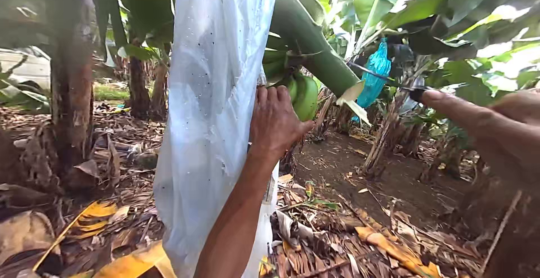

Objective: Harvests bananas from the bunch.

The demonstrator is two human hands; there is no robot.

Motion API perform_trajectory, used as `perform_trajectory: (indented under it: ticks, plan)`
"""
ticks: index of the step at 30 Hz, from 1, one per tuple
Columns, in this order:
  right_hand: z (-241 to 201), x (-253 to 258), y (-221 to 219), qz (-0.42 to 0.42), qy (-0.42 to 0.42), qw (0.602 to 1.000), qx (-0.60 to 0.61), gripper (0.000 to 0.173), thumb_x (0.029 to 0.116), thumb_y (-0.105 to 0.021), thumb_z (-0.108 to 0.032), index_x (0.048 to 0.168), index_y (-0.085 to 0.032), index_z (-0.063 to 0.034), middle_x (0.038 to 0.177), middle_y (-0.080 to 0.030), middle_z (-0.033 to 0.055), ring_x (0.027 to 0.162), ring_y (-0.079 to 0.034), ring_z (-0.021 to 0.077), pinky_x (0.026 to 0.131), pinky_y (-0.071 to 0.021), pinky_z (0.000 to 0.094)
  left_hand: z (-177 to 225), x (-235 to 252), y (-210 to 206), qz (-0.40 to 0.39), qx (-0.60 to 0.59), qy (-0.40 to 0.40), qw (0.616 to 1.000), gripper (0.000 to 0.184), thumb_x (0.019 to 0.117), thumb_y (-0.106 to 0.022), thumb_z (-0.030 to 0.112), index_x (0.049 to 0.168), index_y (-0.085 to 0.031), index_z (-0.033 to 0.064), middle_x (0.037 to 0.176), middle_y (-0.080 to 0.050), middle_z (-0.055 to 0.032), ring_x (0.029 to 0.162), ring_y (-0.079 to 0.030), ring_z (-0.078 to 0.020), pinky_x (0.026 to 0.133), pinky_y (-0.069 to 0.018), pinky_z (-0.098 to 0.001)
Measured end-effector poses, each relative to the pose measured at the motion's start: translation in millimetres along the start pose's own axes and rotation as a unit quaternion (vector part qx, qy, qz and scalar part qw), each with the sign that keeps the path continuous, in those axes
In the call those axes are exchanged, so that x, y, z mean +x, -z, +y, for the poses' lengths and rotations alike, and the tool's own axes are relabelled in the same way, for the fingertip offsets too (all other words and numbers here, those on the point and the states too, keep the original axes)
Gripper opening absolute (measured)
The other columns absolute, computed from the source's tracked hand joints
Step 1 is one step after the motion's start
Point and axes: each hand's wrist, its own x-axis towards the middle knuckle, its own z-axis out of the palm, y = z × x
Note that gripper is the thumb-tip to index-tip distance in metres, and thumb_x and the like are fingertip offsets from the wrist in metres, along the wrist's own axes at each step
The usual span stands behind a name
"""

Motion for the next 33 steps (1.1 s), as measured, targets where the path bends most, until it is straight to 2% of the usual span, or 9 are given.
perform_trajectory:
  ticks: [4,10,16,20,23,25,28,31,33]
  plan:
    - [-3.6,49.3,-16.6,0.04,0.103,0.994,-0.021,0.067,0.1011,-0.047,-0.019,0.161,-0.03,-0.042,0.085,-0.058,0.0143,0.054,-0.057,0.0339,0.04,-0.0415,0.0466,3.1,4.6,3.4,-0.008,0.003,-0.005,1.0,0.1,0.0672,-0.074,0.079,0.126,-0.061,-0.0012,0.116,-0.064,-0.0233,0.117,-0.058,-0.0435,0.109,-0.0417,-0.0573]
    - [-19.0,99.2,-7.6,0.011,0.121,0.989,-0.084,0.064,0.1014,-0.051,-0.01,0.158,-0.039,-0.0375,0.078,-0.056,0.0148,0.051,-0.055,0.035,0.04,-0.0398,0.0478,-4.3,13.5,-3.0,-0.007,0.001,-0.004,1.0,0.098,0.0684,-0.074,0.078,0.125,-0.063,-0.0015,0.116,-0.067,-0.0207,0.116,-0.06,-0.0398,0.112,-0.0395,-0.0543]
    - [-83.2,135.2,4.5,-0.086,0.047,0.988,-0.115,0.049,0.0979,-0.053,0.0,0.144,-0.053,-0.015,0.068,-0.054,0.0172,0.058,-0.059,0.0398,0.048,-0.0424,0.0506,-1.3,11.5,-3.3,-0.011,0.005,-0.013,1.0,0.096,0.0694,-0.074,0.077,0.123,-0.063,-0.0015,0.112,-0.066,-0.0221,0.114,-0.06,-0.0418,0.108,-0.042,-0.0552]
    - [-104.9,160.6,4.0,-0.128,0.027,0.981,-0.141,0.048,0.0977,-0.047,0.005,0.143,-0.055,-0.0105,0.073,-0.059,0.0192,0.069,-0.064,0.0411,0.054,-0.0458,0.0514,-3.9,19.7,-4.3,-0.015,0.003,-0.004,1.0,0.098,0.0666,-0.072,0.08,0.121,-0.065,-0.0014,0.112,-0.069,-0.0218,0.115,-0.062,-0.041,0.112,-0.039,-0.0556]
    - [-79.1,125.4,13.5,-0.118,0.04,0.982,-0.142,0.055,0.0959,-0.054,0.004,0.148,-0.049,-0.0123,0.073,-0.057,0.0208,0.065,-0.062,0.0431,0.054,-0.046,0.0543,-2.9,16.7,3.1,-0.028,-0.005,-0.024,0.999,0.1,0.0655,-0.075,0.078,0.122,-0.064,-0.003,0.114,-0.068,-0.024,0.116,-0.061,-0.0436,0.11,-0.0404,-0.0573]
    - [-44.8,76.5,33.1,-0.109,0.052,0.981,-0.152,0.065,0.098,-0.057,-0.003,0.157,-0.041,-0.0249,0.074,-0.055,0.0175,0.058,-0.058,0.0391,0.048,-0.0452,0.0524,1.5,2.9,12.0,-0.038,-0.003,-0.064,0.997,0.098,0.0637,-0.078,0.077,0.121,-0.066,-0.0027,0.113,-0.068,-0.0247,0.114,-0.061,-0.0451,0.111,-0.0385,-0.0617]
    - [-20.2,5.8,25.8,-0.078,0.084,0.987,-0.115,0.063,0.0974,-0.059,-0.014,0.157,-0.043,-0.0295,0.074,-0.055,0.0133,0.052,-0.056,0.0336,0.042,-0.0439,0.047,17.9,-30.6,10.5,-0.077,0.025,-0.137,0.987,0.092,0.056,-0.074,0.082,0.108,-0.071,0.0057,0.1,-0.072,-0.0148,0.102,-0.066,-0.0367,0.107,-0.0403,-0.0621]
    - [-1.7,-35.6,-24.3,-0.127,0.072,0.989,-0.028,0.065,0.0973,-0.058,-0.013,0.156,-0.045,-0.0386,0.079,-0.062,0.0096,0.057,-0.062,0.0305,0.044,-0.0467,0.046,38.8,-60.2,5.1,-0.256,0.01,-0.168,0.952,0.086,0.0605,-0.067,0.087,0.102,-0.073,0.0114,0.094,-0.073,-0.0077,0.096,-0.068,-0.0288,0.099,-0.0467,-0.0557]
    - [18.1,-46.5,-71.7,-0.236,0.048,0.968,0.065,0.059,0.0982,-0.059,-0.017,0.148,-0.053,-0.048,0.088,-0.072,0.0051,0.068,-0.068,0.029,0.055,-0.0528,0.052,53.5,-86.1,-16.2,-0.405,-0.007,-0.166,0.899,0.088,0.0597,-0.069,0.087,0.102,-0.072,0.0109,0.094,-0.073,-0.0097,0.096,-0.069,-0.0308,0.099,-0.0482,-0.0604]
